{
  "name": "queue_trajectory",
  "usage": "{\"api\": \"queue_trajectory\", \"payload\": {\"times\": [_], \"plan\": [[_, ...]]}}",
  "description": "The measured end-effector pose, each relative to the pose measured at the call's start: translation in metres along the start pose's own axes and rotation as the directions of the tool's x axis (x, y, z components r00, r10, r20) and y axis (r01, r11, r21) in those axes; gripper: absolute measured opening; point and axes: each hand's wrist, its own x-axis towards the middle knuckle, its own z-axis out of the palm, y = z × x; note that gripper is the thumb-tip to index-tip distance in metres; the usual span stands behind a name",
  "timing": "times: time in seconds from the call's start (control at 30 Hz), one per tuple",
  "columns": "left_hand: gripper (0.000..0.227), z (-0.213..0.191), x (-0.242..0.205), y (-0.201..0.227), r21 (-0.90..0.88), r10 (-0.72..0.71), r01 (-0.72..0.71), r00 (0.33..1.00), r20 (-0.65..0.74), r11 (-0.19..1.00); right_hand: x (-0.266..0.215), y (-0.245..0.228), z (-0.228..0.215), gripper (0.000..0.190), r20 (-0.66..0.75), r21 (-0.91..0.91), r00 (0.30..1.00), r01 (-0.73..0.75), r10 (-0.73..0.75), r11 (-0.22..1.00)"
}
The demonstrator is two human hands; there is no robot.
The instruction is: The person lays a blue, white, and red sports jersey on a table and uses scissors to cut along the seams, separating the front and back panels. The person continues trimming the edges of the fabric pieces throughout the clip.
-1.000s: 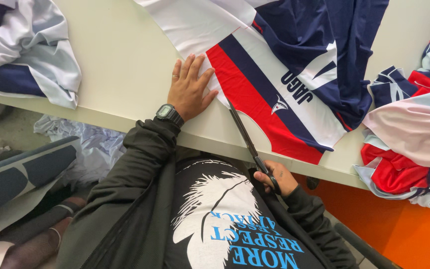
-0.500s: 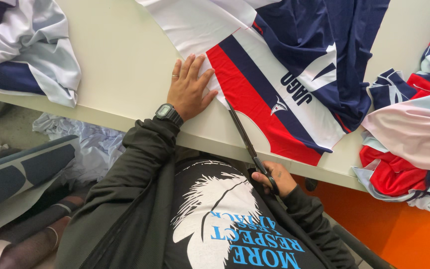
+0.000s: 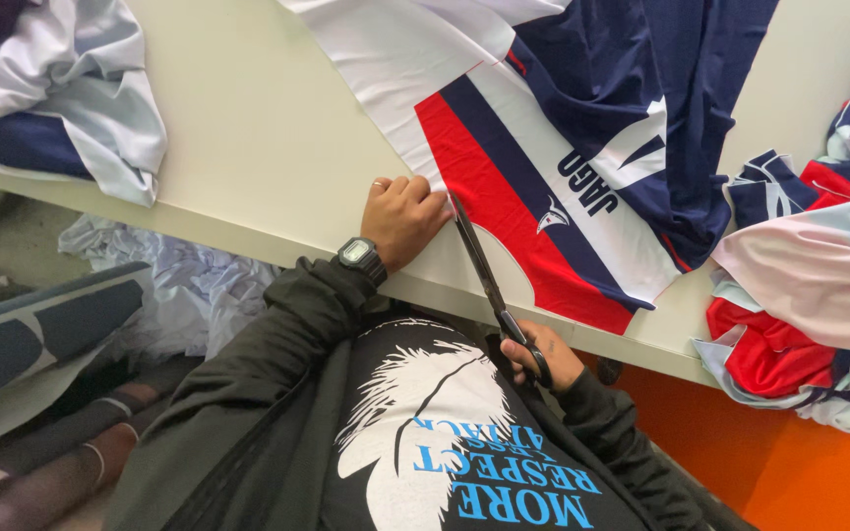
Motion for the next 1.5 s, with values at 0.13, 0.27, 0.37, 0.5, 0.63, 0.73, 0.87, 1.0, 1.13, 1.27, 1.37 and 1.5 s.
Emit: {"api": "queue_trajectory", "payload": {"times": [0.13,0.27,0.37,0.5,0.63,0.73,0.87,1.0,1.13,1.27,1.37,1.5], "plan": [[0.016,0.002,0.003,-0.006,-0.014,0.048,-0.048,0.999,0.005,0.999,0.001,-0.014,0.001,0.058,-0.011,-0.004,1.000,0.011,-0.011,1.000],[0.016,0.001,-0.002,-0.009,-0.052,0.062,-0.063,0.998,-0.022,0.997,0.004,-0.023,0.004,0.057,-0.007,0.015,1.000,0.028,-0.028,0.999],[0.018,0.001,-0.003,-0.011,-0.054,0.054,-0.055,0.998,-0.024,0.997,0.010,-0.026,0.006,0.057,-0.013,0.016,0.999,0.037,-0.037,0.999],[0.017,0.000,-0.002,-0.012,-0.070,0.055,-0.057,0.998,-0.029,0.996,0.014,-0.029,0.007,0.057,-0.011,0.020,0.998,0.055,-0.055,0.998],[0.018,0.000,-0.002,-0.012,-0.072,0.051,-0.051,0.999,-0.013,0.996,0.014,-0.029,0.009,0.054,-0.018,0.056,0.999,0.042,-0.041,0.998],[0.017,0.001,-0.001,-0.014,-0.079,0.053,-0.053,0.999,-0.007,0.995,0.015,-0.031,0.009,0.052,-0.015,0.064,0.999,0.045,-0.044,0.997],[0.016,0.002,-0.001,-0.014,-0.093,0.047,-0.047,0.999,-0.004,0.995,0.013,-0.034,0.011,0.050,0.015,0.162,0.999,0.044,-0.047,0.986],[0.016,0.003,-0.001,-0.015,-0.100,0.039,-0.039,0.999,-0.005,0.994,0.013,-0.039,0.012,0.045,-0.020,0.086,1.000,0.025,-0.023,0.996],[0.017,0.003,-0.001,-0.015,-0.097,0.037,-0.037,0.999,-0.003,0.995,0.013,-0.041,0.014,0.045,-0.066,0.003,0.998,-0.004,0.005,1.000],[0.018,0.001,0.000,-0.015,-0.112,0.030,-0.028,0.999,0.016,0.993,0.014,-0.039,0.014,0.047,-0.072,-0.067,0.997,-0.012,0.007,0.998],[0.018,0.000,-0.001,-0.017,-0.183,-0.004,0.005,1.000,0.007,0.983,0.015,-0.037,0.013,0.049,-0.001,0.062,0.999,0.054,-0.054,0.997],[0.017,-0.001,-0.002,-0.017,-0.236,-0.034,0.033,0.999,0.003,0.971,0.020,-0.039,0.014,0.051,-0.020,0.059,0.998,0.067,-0.066,0.996]]}}
